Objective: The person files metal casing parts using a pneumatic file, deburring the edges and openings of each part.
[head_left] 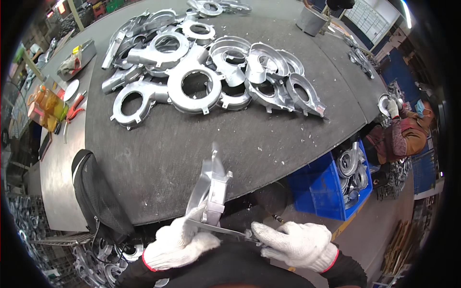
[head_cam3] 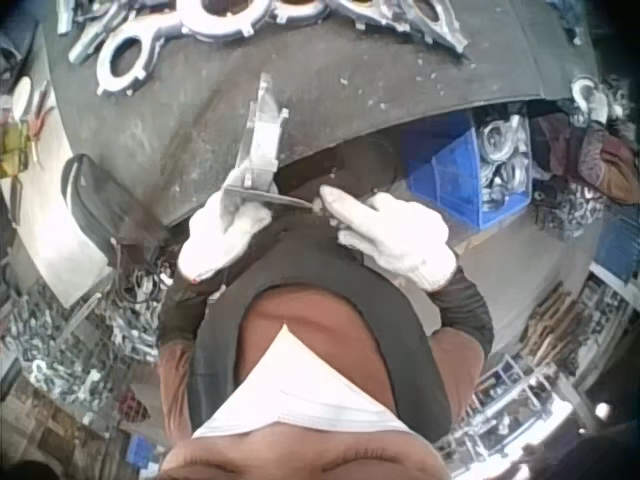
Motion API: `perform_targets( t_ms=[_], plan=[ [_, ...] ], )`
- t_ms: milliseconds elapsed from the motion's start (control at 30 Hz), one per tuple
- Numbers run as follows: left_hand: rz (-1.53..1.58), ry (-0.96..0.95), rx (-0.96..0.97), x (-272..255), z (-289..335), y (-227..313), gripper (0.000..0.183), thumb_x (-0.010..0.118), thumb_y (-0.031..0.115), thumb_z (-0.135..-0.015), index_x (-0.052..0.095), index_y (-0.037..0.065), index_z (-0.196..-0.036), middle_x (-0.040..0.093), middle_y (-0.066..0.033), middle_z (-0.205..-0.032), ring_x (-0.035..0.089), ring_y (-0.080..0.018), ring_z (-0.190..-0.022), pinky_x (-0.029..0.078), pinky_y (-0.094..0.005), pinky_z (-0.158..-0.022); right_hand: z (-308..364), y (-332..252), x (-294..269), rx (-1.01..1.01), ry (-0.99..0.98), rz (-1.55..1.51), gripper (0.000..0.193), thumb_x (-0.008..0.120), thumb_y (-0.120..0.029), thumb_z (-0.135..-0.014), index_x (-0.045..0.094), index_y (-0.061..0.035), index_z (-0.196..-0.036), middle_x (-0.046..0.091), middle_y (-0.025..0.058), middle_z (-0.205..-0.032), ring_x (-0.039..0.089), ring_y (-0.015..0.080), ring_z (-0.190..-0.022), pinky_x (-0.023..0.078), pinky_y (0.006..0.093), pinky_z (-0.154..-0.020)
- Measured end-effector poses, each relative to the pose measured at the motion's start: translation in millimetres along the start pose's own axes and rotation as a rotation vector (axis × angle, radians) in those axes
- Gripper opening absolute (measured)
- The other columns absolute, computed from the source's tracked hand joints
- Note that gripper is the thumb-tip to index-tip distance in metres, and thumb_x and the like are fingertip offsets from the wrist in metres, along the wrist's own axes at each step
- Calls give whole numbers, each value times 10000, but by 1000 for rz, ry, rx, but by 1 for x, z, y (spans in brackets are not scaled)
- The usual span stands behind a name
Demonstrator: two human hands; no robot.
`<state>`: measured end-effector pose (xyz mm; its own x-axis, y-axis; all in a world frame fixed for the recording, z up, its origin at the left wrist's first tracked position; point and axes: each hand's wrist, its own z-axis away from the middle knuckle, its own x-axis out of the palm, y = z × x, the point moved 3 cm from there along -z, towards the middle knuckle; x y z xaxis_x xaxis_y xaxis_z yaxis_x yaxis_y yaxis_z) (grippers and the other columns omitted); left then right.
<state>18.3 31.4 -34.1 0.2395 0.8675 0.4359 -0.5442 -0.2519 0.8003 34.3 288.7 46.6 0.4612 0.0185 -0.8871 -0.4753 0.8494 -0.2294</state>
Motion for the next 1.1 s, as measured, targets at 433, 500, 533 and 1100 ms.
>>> perform_targets(
  t_ms=[433,500,533,1100],
  plan=[
    [-488,-5,-89,5,-2,39,633,817,358,-881,567,26,-1359,713,-124,-1177,674,-223,-1103,497,-364,-999,-8,18,-28,-3,144,-191,756,777,-389,-848,483,-216,-1523,703,88,-827,689,270,-637,554,357,-563],
    [-509,-11,-147,8,-4,41,644,805,404,-882,588,39,-1366,710,-150,-1216,672,-258,-1160,494,-375,-1017,-12,22,-24,-43,72,-239,748,707,-451,-929,394,-281,-1586,677,92,-768,661,282,-576,547,383,-533],
    [-504,-13,-153,7,-4,38,644,805,404,-882,588,39,-1366,710,-150,-1216,672,-258,-1160,494,-375,-1017,-16,26,-19,-58,18,-400,729,666,-448,-964,358,-277,-1603,698,114,-810,673,289,-608,558,378,-582],
    [-560,68,-28,3,-4,25,700,817,424,-857,577,54,-1401,712,-191,-1209,686,-319,-1162,506,-383,-1009,-10,20,-17,-14,3,-425,688,669,-395,-969,383,-303,-1588,713,110,-854,686,282,-627,554,360,-569]
  ],
)
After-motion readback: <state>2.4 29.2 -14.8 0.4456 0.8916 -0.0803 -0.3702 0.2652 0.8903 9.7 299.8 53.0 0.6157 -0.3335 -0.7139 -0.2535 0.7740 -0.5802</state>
